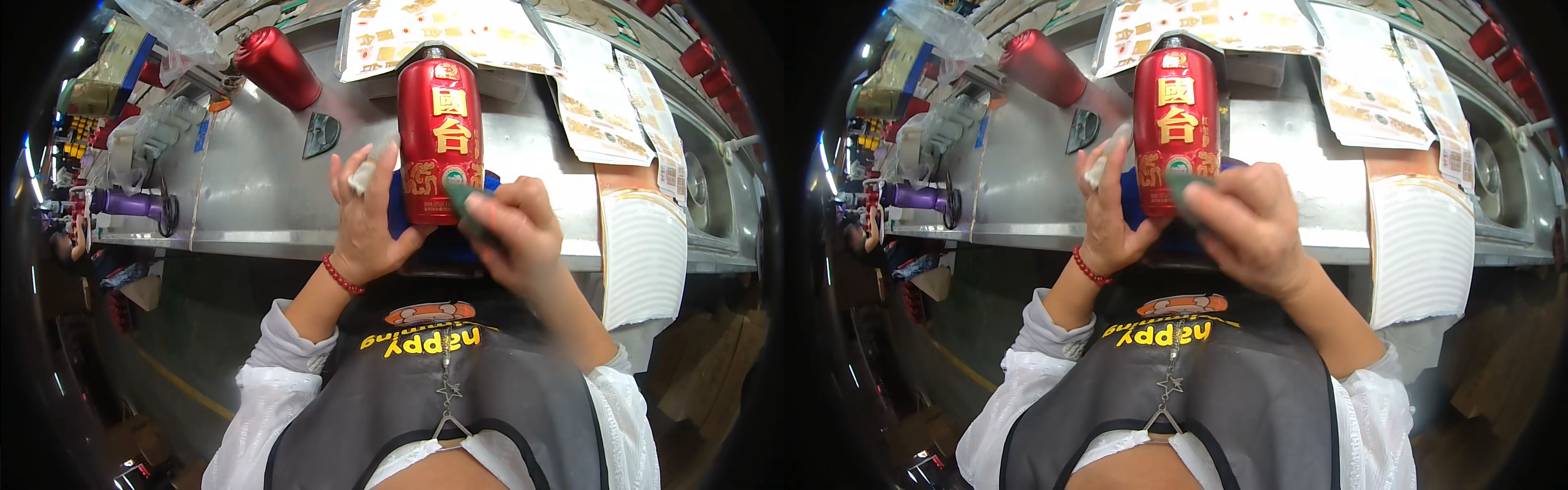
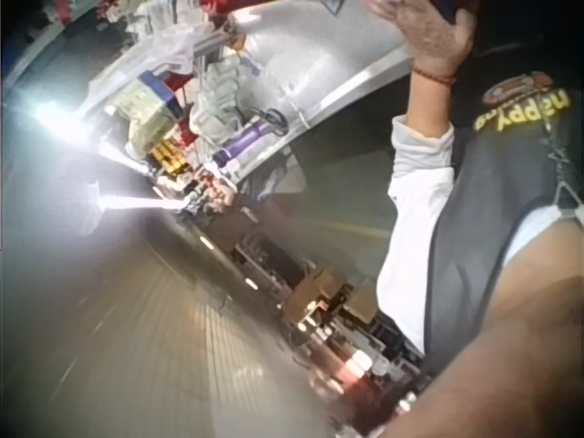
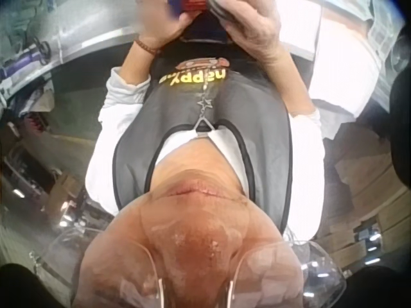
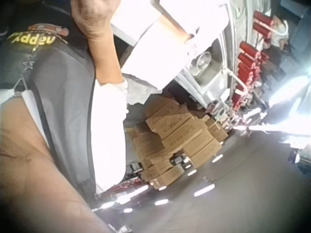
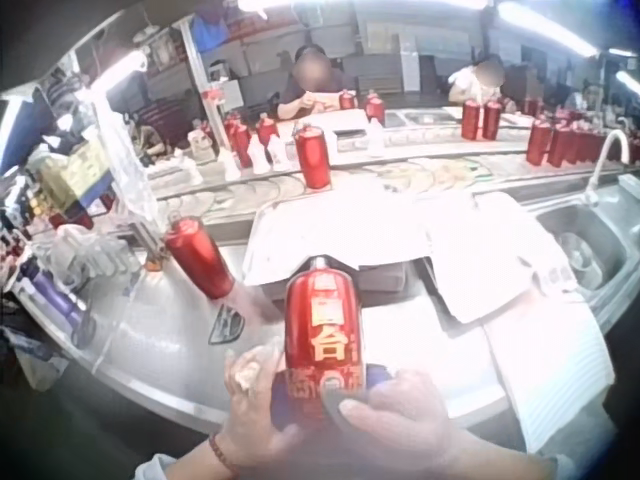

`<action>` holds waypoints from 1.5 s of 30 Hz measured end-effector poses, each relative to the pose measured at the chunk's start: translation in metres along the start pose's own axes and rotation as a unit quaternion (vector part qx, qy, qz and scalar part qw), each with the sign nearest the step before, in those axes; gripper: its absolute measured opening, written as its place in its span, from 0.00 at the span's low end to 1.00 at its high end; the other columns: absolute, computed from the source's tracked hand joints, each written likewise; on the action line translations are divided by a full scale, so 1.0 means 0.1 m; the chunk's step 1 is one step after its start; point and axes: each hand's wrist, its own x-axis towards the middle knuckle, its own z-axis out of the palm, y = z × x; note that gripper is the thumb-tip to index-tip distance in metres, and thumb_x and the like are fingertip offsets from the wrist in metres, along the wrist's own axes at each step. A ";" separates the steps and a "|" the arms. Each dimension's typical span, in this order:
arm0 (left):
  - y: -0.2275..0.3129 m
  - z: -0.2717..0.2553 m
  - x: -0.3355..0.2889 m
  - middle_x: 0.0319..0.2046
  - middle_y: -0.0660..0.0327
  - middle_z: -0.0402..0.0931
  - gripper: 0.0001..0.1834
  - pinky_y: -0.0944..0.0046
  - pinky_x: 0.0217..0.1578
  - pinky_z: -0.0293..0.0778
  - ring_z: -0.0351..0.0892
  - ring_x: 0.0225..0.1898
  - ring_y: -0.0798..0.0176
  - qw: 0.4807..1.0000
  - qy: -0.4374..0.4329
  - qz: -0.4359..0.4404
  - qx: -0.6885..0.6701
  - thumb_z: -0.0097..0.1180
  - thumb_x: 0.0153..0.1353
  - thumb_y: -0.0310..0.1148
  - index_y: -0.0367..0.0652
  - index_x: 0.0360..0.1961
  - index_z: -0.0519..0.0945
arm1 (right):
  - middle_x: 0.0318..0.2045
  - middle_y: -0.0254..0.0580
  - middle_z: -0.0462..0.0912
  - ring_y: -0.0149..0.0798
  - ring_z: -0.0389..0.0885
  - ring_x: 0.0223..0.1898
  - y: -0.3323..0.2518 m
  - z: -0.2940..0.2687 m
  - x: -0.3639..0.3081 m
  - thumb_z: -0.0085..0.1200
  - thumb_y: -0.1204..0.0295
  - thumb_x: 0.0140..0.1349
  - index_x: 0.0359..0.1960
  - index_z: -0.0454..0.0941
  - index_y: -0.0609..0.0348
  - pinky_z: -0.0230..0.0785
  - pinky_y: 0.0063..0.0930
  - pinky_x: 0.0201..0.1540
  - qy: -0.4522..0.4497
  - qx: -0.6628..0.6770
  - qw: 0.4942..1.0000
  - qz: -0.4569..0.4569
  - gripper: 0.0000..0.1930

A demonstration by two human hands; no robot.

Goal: The person applies gold stickers to red cylindrical containers on a production line. They wipe each container with a green pad, peel and place a sticker, smooth it with a wooden stick, and then move the finished container to a tray before repeating the process on the next unit.

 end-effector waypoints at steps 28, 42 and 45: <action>0.10 -0.08 0.18 0.44 0.51 0.82 0.60 0.26 0.69 0.32 0.58 0.70 0.43 0.998 -0.033 -0.008 0.047 0.75 0.43 0.57 0.37 0.73 0.63 | 0.27 0.50 0.83 0.41 0.84 0.28 -0.25 0.14 0.59 0.53 0.76 0.67 0.53 0.75 0.65 0.74 0.30 0.35 -0.060 0.032 0.962 0.263 0.13; 0.12 -0.06 0.18 0.40 0.44 0.81 0.58 0.22 0.67 0.32 0.53 0.71 0.37 0.995 -0.046 -0.049 0.080 0.72 0.46 0.62 0.25 0.66 0.67 | 0.23 0.51 0.81 0.44 0.82 0.24 -0.30 0.08 0.70 0.50 0.76 0.67 0.49 0.76 0.65 0.74 0.34 0.31 -0.079 -0.010 0.960 0.270 0.11; 0.11 -0.08 0.19 0.38 0.44 0.80 0.57 0.22 0.67 0.32 0.53 0.71 0.37 0.994 -0.049 -0.050 0.082 0.71 0.46 0.61 0.25 0.66 0.67 | 0.21 0.55 0.80 0.53 0.83 0.23 -0.34 0.15 0.77 0.51 0.75 0.66 0.47 0.77 0.64 0.74 0.41 0.29 -0.089 -0.040 0.961 0.260 0.10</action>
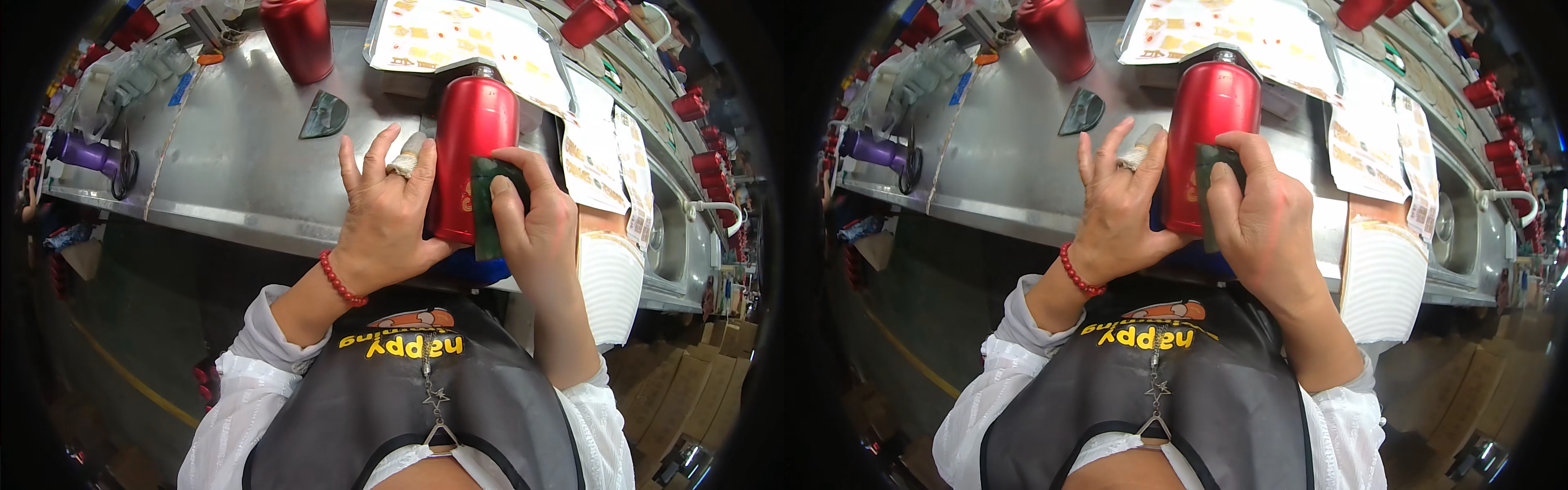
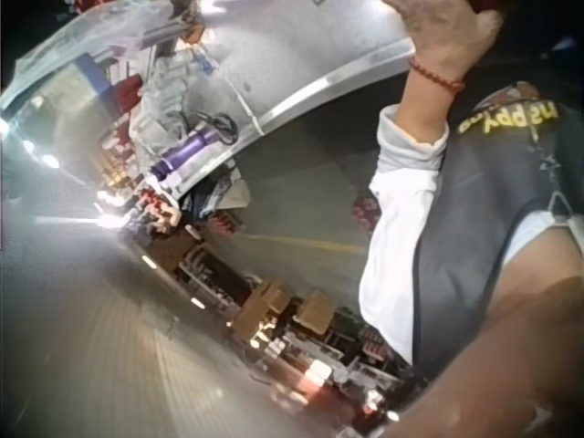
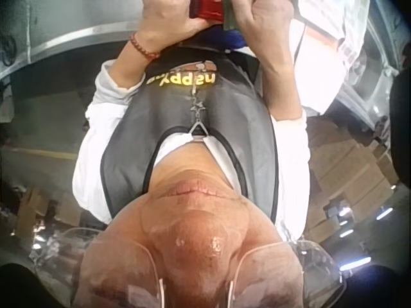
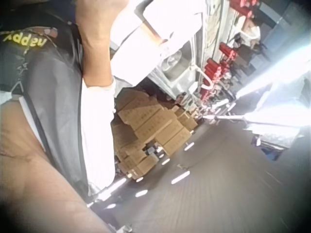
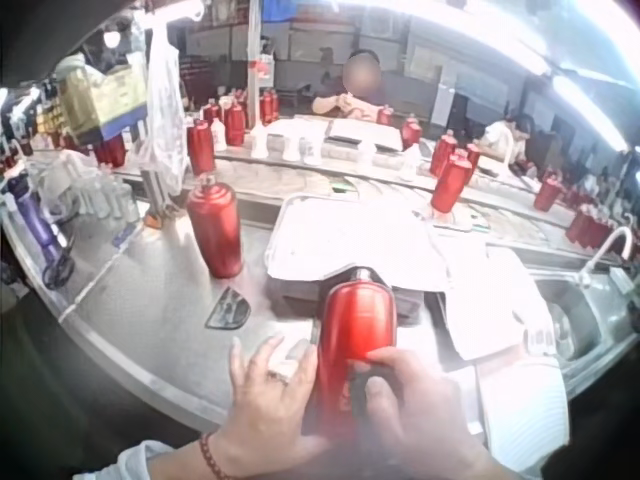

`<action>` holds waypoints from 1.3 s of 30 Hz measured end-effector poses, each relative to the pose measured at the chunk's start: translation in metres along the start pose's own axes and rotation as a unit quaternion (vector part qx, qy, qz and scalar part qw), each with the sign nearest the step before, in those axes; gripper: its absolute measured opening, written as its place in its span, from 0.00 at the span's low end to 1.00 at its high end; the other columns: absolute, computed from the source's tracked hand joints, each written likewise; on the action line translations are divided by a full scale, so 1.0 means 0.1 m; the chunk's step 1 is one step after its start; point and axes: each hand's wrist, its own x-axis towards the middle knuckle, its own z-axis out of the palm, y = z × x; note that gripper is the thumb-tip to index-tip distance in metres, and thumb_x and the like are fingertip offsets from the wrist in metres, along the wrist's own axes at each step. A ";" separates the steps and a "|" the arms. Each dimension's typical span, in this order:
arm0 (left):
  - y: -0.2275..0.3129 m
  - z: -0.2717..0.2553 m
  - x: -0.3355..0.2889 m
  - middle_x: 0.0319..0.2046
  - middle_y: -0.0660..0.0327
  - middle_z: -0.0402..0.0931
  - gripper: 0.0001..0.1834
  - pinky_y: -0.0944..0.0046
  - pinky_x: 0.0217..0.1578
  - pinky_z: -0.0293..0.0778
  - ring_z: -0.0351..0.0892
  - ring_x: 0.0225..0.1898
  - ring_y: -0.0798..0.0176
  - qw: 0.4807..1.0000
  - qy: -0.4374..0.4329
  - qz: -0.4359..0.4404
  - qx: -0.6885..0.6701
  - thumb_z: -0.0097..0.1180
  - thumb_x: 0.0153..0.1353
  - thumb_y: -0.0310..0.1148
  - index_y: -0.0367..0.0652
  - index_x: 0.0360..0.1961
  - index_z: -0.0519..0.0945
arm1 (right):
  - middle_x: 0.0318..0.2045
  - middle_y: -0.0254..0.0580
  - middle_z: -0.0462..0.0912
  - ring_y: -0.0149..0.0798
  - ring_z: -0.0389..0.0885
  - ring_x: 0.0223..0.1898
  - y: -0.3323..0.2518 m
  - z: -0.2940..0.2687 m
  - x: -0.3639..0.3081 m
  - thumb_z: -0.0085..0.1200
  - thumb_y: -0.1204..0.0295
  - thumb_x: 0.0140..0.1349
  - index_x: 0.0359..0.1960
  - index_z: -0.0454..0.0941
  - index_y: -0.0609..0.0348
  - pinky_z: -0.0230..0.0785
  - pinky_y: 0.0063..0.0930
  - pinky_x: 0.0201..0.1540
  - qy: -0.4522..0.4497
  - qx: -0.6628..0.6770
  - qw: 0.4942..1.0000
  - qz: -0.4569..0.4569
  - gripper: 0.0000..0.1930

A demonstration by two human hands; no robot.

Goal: The person applies gold stickers to red cylindrical containers on a production line. They wipe each container with a green pad, peel and place a sticker, smooth it with a wooden stick, and then move the finished container to a tray before repeating the process on the next unit.

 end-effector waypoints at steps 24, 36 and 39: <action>-0.23 0.33 -0.27 0.65 0.47 0.69 0.45 0.44 0.71 0.46 0.52 0.72 0.38 0.987 -0.027 -0.003 -0.159 0.58 0.64 0.63 0.34 0.68 0.68 | 0.64 0.50 0.75 0.54 0.71 0.66 2.16 -1.51 -1.50 0.45 0.87 0.60 0.53 0.82 0.61 0.66 0.41 0.68 0.105 -0.339 0.929 0.106 0.22; -0.25 0.34 -0.29 0.64 0.45 0.70 0.42 0.47 0.69 0.52 0.60 0.70 0.42 0.989 -0.016 -0.010 -0.148 0.56 0.66 0.63 0.34 0.65 0.71 | 0.49 0.43 0.80 0.51 0.73 0.55 2.70 -1.92 -0.82 0.52 0.81 0.63 0.49 0.80 0.58 0.68 0.40 0.61 -0.108 -0.267 0.957 0.045 0.13; -0.25 0.34 -0.29 0.64 0.45 0.71 0.41 0.48 0.69 0.52 0.62 0.69 0.43 0.989 -0.012 -0.004 -0.148 0.57 0.66 0.61 0.35 0.65 0.71 | 0.44 0.41 0.78 0.46 0.73 0.54 2.62 -1.97 -0.67 0.54 0.78 0.65 0.43 0.76 0.59 0.67 0.39 0.57 -0.174 -0.255 0.946 0.094 0.07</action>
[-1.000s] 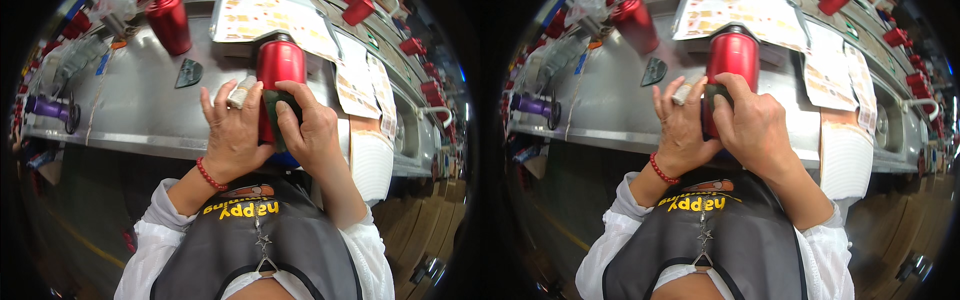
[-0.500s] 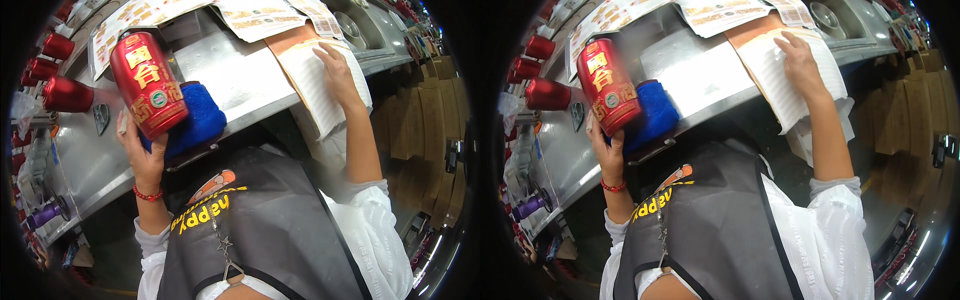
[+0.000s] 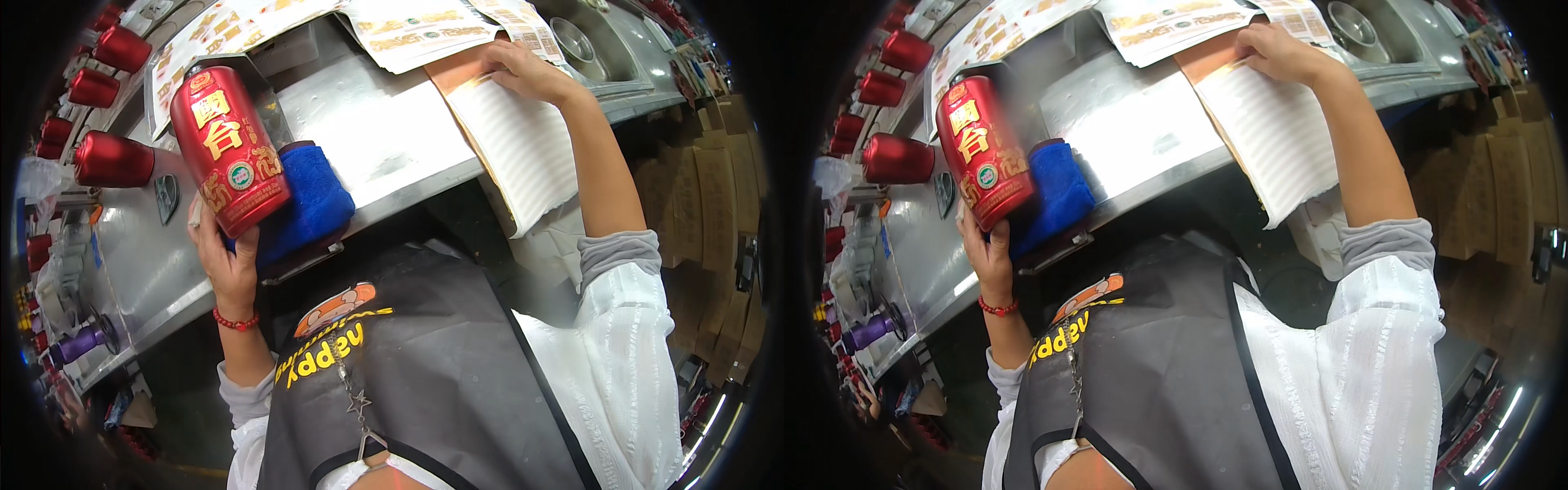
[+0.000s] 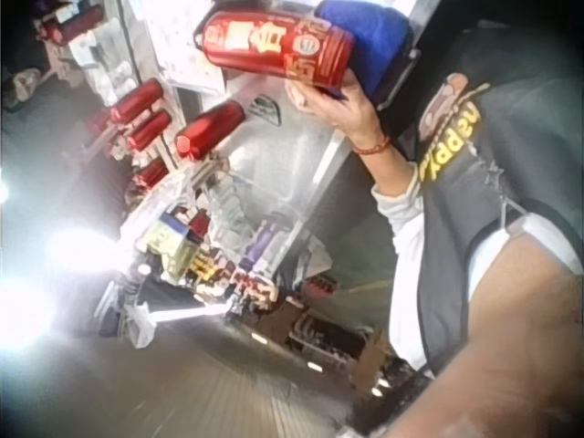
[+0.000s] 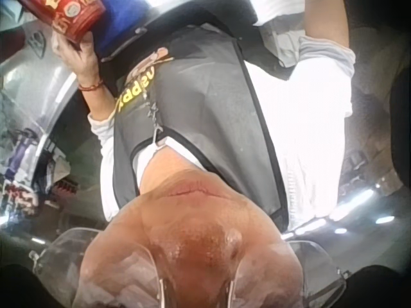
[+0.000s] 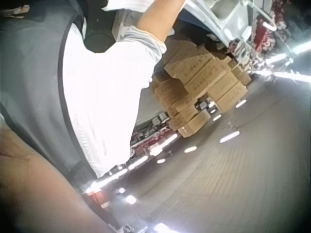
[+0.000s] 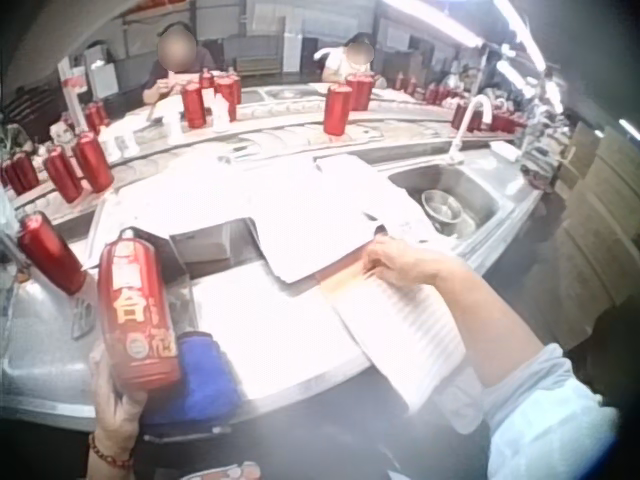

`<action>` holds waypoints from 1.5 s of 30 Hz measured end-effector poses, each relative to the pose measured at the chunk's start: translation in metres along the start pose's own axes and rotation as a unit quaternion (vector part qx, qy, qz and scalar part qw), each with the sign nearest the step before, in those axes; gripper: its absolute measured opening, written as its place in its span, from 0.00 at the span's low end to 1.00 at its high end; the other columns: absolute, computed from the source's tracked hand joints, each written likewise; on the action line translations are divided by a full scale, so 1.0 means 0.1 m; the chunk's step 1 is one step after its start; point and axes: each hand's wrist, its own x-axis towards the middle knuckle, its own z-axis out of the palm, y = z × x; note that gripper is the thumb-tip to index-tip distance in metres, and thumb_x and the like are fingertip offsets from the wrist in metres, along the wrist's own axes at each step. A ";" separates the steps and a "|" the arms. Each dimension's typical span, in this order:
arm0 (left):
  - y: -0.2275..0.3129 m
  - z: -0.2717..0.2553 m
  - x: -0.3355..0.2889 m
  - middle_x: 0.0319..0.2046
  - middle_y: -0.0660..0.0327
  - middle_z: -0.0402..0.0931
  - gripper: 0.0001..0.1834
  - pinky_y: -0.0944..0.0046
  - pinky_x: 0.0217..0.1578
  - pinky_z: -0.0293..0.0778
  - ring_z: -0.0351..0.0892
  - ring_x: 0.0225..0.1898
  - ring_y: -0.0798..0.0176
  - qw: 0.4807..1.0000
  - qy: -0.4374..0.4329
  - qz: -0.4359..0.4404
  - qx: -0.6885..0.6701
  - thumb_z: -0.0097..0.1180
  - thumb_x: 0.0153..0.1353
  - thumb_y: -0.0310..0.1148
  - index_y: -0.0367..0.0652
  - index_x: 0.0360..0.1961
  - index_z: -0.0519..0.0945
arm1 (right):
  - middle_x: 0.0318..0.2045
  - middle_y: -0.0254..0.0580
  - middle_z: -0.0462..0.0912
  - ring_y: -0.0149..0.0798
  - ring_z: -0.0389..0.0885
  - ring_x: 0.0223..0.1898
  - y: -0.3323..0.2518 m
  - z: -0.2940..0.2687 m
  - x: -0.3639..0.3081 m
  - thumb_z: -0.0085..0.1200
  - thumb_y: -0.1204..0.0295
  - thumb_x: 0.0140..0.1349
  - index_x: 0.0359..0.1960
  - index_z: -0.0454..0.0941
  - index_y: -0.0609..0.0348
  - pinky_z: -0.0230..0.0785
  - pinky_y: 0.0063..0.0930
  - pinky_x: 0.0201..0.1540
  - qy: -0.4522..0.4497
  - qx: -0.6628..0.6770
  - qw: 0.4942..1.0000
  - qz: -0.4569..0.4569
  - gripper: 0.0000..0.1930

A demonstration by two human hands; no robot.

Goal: The person applies gold stickers to red cylindrical containers on a production line. They wipe each container with a green pad, peel and place a sticker, smooth it with a wooden stick, and then move the finished container to a tray before repeating the process on the next unit.

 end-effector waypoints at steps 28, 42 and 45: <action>0.09 -0.01 0.02 0.61 0.47 0.74 0.42 0.47 0.68 0.53 0.66 0.65 0.42 1.000 0.001 -0.011 -0.008 0.61 0.63 0.59 0.36 0.66 0.71 | 0.30 0.41 0.80 0.40 0.76 0.36 -0.10 -0.04 0.10 0.58 0.74 0.65 0.38 0.80 0.61 0.68 0.34 0.41 -0.013 0.083 0.996 -0.004 0.05; 0.37 -0.23 0.16 0.51 0.47 0.79 0.49 0.36 0.69 0.48 0.61 0.67 0.42 0.984 0.038 0.034 0.172 0.70 0.50 0.62 0.35 0.63 0.74 | 0.34 0.29 0.70 0.28 0.66 0.39 -0.60 -0.10 -0.10 0.61 0.77 0.62 0.33 0.71 0.57 0.61 0.22 0.42 0.031 0.206 0.978 -0.009 0.08; 0.45 -0.27 0.18 0.54 0.48 0.78 0.49 0.35 0.69 0.48 0.63 0.67 0.42 0.976 0.043 0.040 0.211 0.69 0.52 0.63 0.36 0.64 0.74 | 0.35 0.31 0.71 0.31 0.68 0.41 -1.13 -0.15 -0.11 0.61 0.80 0.59 0.32 0.73 0.58 0.61 0.24 0.42 0.045 0.176 0.977 -0.108 0.08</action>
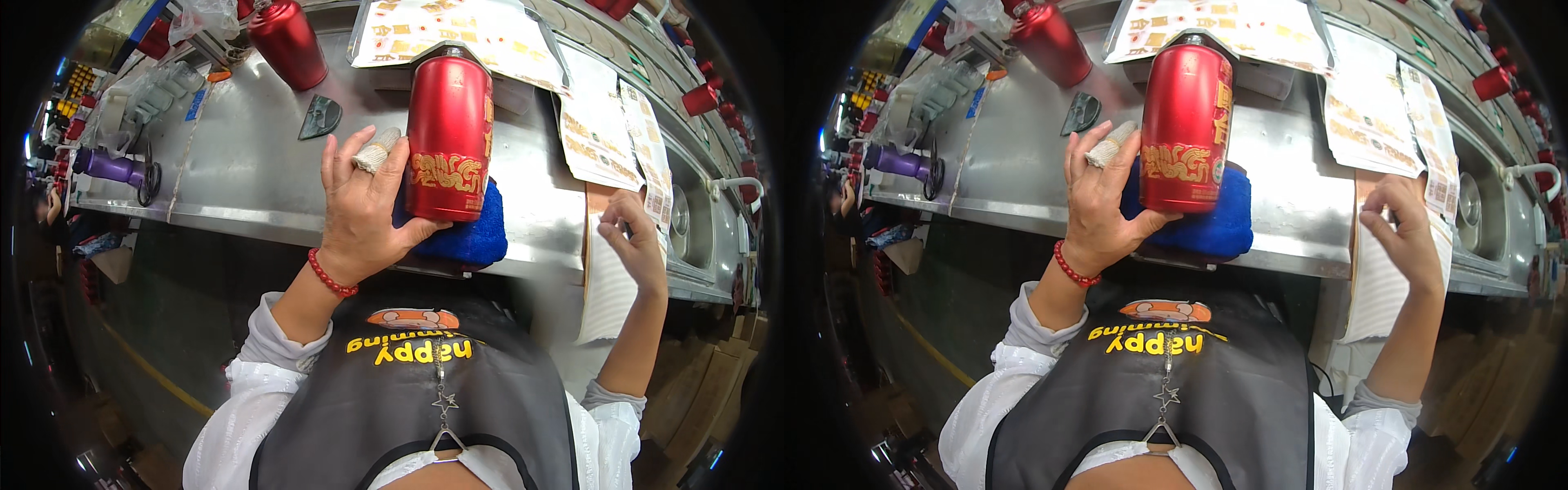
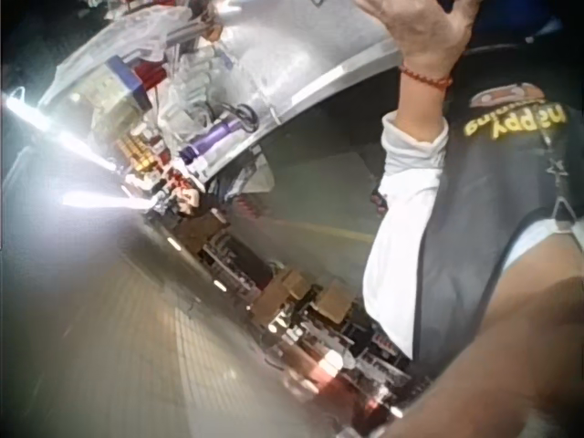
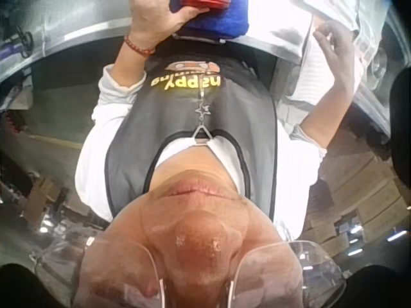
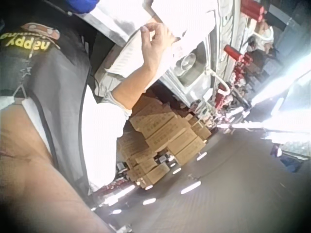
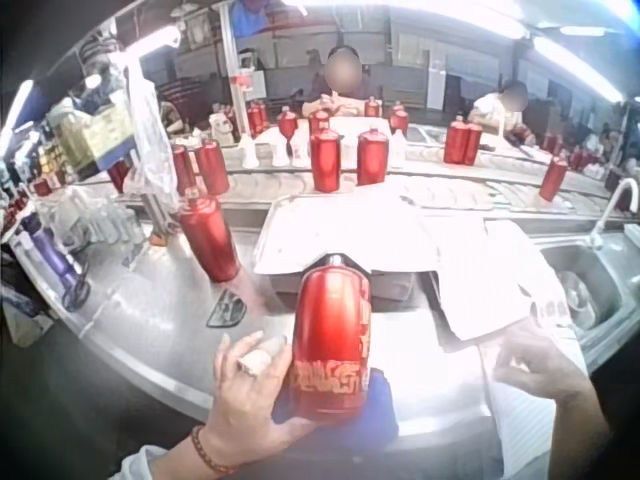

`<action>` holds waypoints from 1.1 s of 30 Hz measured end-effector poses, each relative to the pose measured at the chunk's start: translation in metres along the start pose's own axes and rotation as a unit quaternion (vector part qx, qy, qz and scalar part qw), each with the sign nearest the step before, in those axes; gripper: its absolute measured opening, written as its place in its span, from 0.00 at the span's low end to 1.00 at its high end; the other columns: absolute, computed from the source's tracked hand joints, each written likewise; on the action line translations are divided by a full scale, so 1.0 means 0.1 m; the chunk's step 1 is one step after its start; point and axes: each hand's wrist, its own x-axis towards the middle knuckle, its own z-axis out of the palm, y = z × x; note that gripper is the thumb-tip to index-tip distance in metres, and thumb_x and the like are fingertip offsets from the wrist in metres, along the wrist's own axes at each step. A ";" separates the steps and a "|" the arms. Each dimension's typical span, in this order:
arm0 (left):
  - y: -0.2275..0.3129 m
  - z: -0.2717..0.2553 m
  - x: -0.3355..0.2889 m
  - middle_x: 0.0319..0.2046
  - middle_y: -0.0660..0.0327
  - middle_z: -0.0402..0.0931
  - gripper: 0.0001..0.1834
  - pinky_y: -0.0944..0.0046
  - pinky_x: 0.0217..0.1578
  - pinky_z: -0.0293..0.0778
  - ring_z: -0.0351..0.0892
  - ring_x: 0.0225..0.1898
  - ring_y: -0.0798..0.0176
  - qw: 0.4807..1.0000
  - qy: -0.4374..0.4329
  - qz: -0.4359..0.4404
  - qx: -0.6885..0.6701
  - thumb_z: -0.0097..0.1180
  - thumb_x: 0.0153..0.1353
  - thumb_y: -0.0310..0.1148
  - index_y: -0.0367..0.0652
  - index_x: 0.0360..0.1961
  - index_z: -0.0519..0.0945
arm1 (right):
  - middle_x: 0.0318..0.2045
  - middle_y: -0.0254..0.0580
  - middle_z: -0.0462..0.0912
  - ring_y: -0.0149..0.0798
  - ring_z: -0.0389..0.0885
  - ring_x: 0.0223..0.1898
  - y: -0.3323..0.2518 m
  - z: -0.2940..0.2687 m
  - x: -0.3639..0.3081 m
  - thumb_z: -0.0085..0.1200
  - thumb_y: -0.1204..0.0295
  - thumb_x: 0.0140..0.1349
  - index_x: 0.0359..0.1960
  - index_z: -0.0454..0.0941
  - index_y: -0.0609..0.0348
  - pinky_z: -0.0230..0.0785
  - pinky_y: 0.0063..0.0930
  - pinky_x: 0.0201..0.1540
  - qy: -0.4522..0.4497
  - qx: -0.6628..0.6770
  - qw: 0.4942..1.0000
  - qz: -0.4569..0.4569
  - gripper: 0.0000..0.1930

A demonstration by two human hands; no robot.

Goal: The person applies gold stickers to red cylindrical containers on a production line. They wipe each container with a green pad, peel and place a sticker, smooth it with a wooden stick, and then move the finished container to a tray before repeating the process on the next unit.

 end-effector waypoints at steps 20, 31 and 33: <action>0.14 -0.19 -0.02 0.60 0.40 0.73 0.13 0.48 0.72 0.42 0.54 0.71 0.40 0.956 0.005 0.008 -0.293 0.59 0.67 0.43 0.43 0.38 0.82 | 0.34 0.41 0.74 0.48 0.72 0.45 -1.51 0.81 0.45 0.65 0.79 0.54 0.33 0.80 0.57 0.66 0.38 0.52 0.019 0.128 0.982 -0.139 0.07; 0.09 -0.19 0.00 0.65 0.44 0.67 0.17 0.48 0.71 0.44 0.55 0.68 0.43 0.952 0.051 -0.023 -0.299 0.55 0.70 0.44 0.44 0.50 0.81 | 0.41 0.46 0.72 0.47 0.71 0.49 -1.40 0.93 0.48 0.65 0.80 0.54 0.33 0.81 0.59 0.66 0.37 0.52 0.024 0.110 0.986 -0.125 0.07; 0.16 -0.15 0.06 0.71 0.43 0.62 0.16 0.50 0.73 0.40 0.54 0.72 0.43 0.973 0.002 0.020 -0.228 0.56 0.69 0.40 0.43 0.51 0.82 | 0.41 0.47 0.72 0.47 0.71 0.49 -1.43 0.91 0.48 0.65 0.80 0.54 0.33 0.81 0.59 0.67 0.36 0.52 0.026 0.101 0.985 -0.141 0.07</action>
